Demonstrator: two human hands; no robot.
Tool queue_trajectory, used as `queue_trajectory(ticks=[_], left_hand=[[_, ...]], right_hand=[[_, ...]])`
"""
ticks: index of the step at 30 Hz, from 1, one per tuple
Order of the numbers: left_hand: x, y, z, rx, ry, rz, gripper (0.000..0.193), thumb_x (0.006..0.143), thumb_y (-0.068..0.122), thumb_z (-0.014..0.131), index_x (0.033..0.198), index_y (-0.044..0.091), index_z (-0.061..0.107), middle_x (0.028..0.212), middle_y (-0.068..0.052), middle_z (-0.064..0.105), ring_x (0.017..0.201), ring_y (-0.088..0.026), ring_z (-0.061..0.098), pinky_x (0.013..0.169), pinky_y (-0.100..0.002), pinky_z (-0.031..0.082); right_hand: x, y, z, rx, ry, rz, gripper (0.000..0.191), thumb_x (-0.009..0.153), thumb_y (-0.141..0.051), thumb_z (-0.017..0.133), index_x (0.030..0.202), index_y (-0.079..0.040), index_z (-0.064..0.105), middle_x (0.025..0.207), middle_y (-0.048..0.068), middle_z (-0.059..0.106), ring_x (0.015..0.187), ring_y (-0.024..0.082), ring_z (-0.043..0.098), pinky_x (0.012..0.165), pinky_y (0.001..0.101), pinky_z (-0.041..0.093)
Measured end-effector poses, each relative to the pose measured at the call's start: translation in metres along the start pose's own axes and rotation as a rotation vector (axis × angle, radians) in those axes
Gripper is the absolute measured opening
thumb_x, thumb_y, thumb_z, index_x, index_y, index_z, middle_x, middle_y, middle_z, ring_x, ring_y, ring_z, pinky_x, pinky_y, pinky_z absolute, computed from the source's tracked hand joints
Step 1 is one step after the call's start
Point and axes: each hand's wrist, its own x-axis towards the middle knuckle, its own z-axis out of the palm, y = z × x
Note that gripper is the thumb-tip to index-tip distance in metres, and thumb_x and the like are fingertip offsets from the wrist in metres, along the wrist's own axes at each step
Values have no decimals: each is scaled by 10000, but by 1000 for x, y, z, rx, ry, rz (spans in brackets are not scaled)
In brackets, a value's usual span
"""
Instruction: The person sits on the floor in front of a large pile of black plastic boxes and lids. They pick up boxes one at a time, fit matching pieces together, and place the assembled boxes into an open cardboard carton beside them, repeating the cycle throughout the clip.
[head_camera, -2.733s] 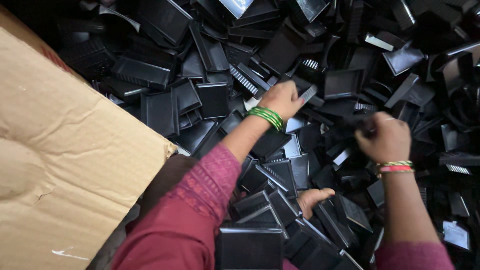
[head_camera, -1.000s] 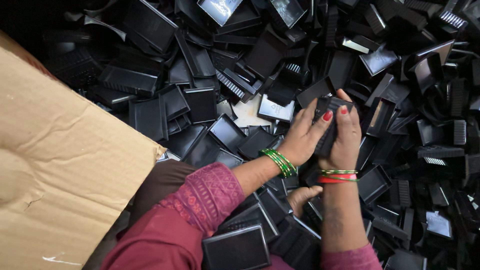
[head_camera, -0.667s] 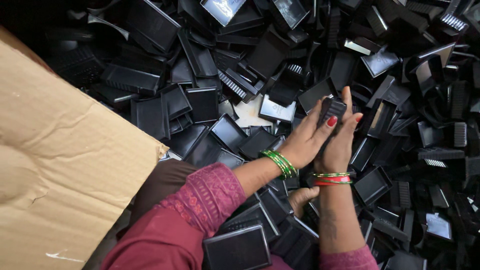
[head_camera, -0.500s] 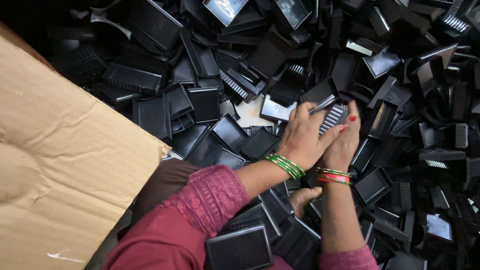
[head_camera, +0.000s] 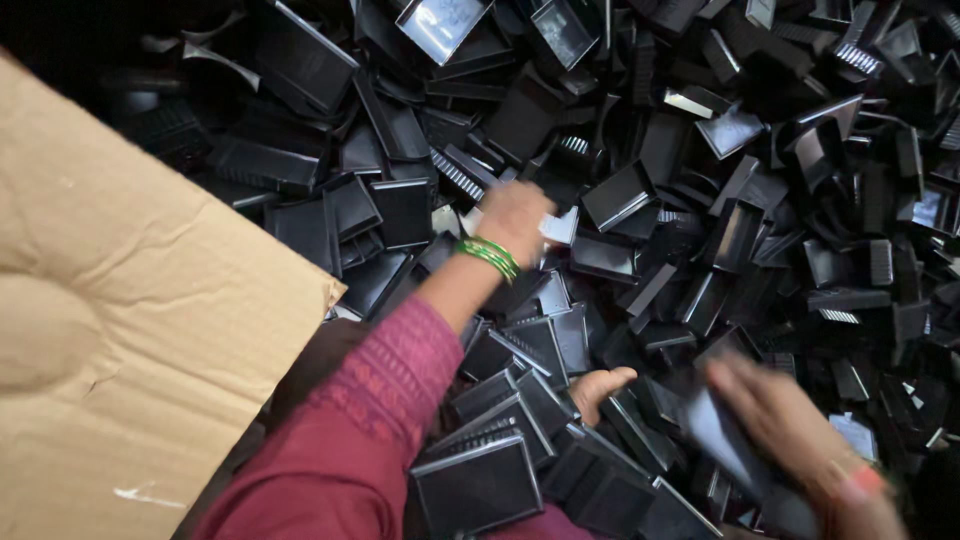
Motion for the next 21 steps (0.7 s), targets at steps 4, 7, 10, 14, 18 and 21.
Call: queue_trajectory(ticks=[4,7,10,14,18,21], left_hand=[[5,-58,4,400,199,-229,231,912,174,548,934,135,775,1048,-67,679,1028,-255,626,858,-413,497],[4,-63,6,328,295,-231,216,935,159,560,983,118,766,1108,-46,667,1102,-255,594,902,-402,470],[1,-57,2,409,226,-201,224,918,172,547,950,150,767,1097,-43,678,1106,-251,578,948,-436,451],[-2,-53,-20,320,358,-100,217,912,158,539,892,170,755,1010,-42,723,1021,-240,636,1007,-507,426],[2,-49,-38,-225,404,28,290,677,293,824,877,108,725,881,-99,739,870,-319,696,786,-457,498],[9,-37,-40,-665,231,-112,504,678,467,926,876,71,686,830,-86,719,774,-252,702,688,-365,548]], right_hand=[[-59,38,-2,-250,-600,292,437,937,-469,642,1305,-262,753,1179,-55,759,1147,87,712,1025,267,547],[-61,39,-5,-108,-618,398,441,940,-423,659,1349,-268,716,1183,-39,773,1126,107,735,1012,280,579],[-21,19,-15,-72,-320,180,413,911,-380,701,1284,-204,721,1130,4,770,1049,155,740,946,307,623],[75,-23,-16,60,78,-182,397,897,-271,697,1255,-99,699,1213,90,740,1079,231,725,928,358,560],[169,-62,-2,-299,475,-542,535,842,-205,754,1343,-88,607,1396,153,592,1314,365,533,1101,455,438],[212,-87,10,-531,588,-582,647,807,-129,706,1437,-127,559,1499,128,543,1419,328,468,1146,509,367]])
